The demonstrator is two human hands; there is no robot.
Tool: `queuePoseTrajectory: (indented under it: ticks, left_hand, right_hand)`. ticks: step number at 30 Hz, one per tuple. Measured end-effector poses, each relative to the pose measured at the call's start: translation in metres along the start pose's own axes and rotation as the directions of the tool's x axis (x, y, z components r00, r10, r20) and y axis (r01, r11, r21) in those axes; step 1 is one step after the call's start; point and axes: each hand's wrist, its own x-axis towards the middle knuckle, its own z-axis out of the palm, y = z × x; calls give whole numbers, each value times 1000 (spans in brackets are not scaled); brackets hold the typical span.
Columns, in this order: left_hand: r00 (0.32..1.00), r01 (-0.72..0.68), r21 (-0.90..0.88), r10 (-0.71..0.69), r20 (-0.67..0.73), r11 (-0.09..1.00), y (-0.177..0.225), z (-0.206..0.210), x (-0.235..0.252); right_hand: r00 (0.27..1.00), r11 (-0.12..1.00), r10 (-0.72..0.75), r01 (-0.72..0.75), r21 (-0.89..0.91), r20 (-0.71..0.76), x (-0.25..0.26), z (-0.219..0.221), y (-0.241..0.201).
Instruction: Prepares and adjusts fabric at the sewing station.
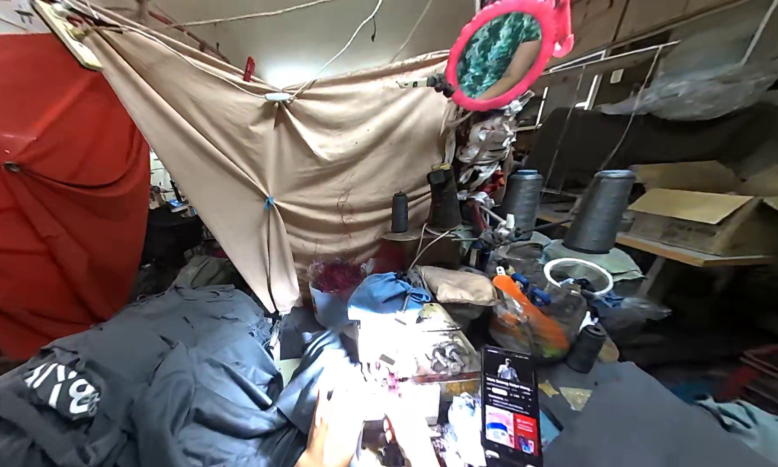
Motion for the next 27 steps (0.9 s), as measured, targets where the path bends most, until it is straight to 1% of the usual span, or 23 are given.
queuePoseTrajectory:
  ticks: [1,2,3,5,6,8,9,10,11,12,14,16,17,18,19,21,23,24,25,27]
  left_hand:
    - [996,29,13,-30,79,999,1,-1,4]
    - [976,85,27,-88,200,996,3,-5,11]
    - [951,124,47,-133,280,991,4,-6,18]
    - [873,222,55,-223,433,974,5,-9,31]
    - [839,267,55,-260,479,962,7,-11,37]
    - [793,376,7,-325,516,927,13,-22,46]
    - [750,455,-40,-359,555,889,18,-33,51]
    - [745,484,-71,-368,556,872,19,-37,51]
    - [775,454,-66,-357,520,888,18,-35,46]
    - [827,402,-43,-342,446,915,15,-27,37]
    - [886,347,-52,-309,346,936,13,-22,23]
    - [907,315,-43,-287,309,948,17,-26,9]
    - [909,297,-21,-276,312,955,20,-30,1]
    - [926,265,7,-256,276,964,24,-34,-6]
    - [936,238,28,-237,261,971,29,-40,-11]
    - [946,197,59,-206,251,979,39,-53,-20]
    - [934,201,38,-203,295,979,50,-65,-28]
    - [929,208,22,-204,309,978,55,-69,-30]
    - [929,220,-5,-208,307,976,58,-71,-32]
    - [928,259,-64,-230,293,964,61,-70,-33]
  right_hand:
    - [1000,1000,21,-21,10,-13,-2,2,-4]
    - [998,998,55,-54,14,-25,-5,4,-10]
    - [996,997,79,-78,22,-31,-7,5,-14]
    - [994,994,109,-108,36,-29,-9,6,-17]
    - [993,992,117,-115,51,-26,-9,6,-17]
    - [994,990,109,-108,87,-11,-9,5,-16]
    - [994,990,105,-103,93,-11,-8,4,-15]
    - [995,991,99,-98,86,-10,-8,4,-12]
    - [997,995,81,-81,55,-11,-8,3,-10]
    - [999,999,39,-40,-6,-34,-9,3,-8]
    - [992,983,-85,68,-170,-92,-16,0,-9]
    - [959,930,-256,210,-301,-119,-16,-1,-4]
    - [934,885,-342,284,-368,-101,-17,-1,-4]
    - [908,841,-413,354,-408,-64,-21,-2,-5]
    - [887,809,-461,412,-419,-19,-28,-3,-7]
    - [866,786,-493,485,-383,85,-41,-5,-6]
    - [848,775,-475,529,-346,233,-46,-12,-4]
    - [840,761,-472,541,-356,268,-48,-14,-5]
    - [837,748,-475,546,-378,271,-47,-16,-3]
    - [863,738,-457,504,-448,217,-45,-20,-1]
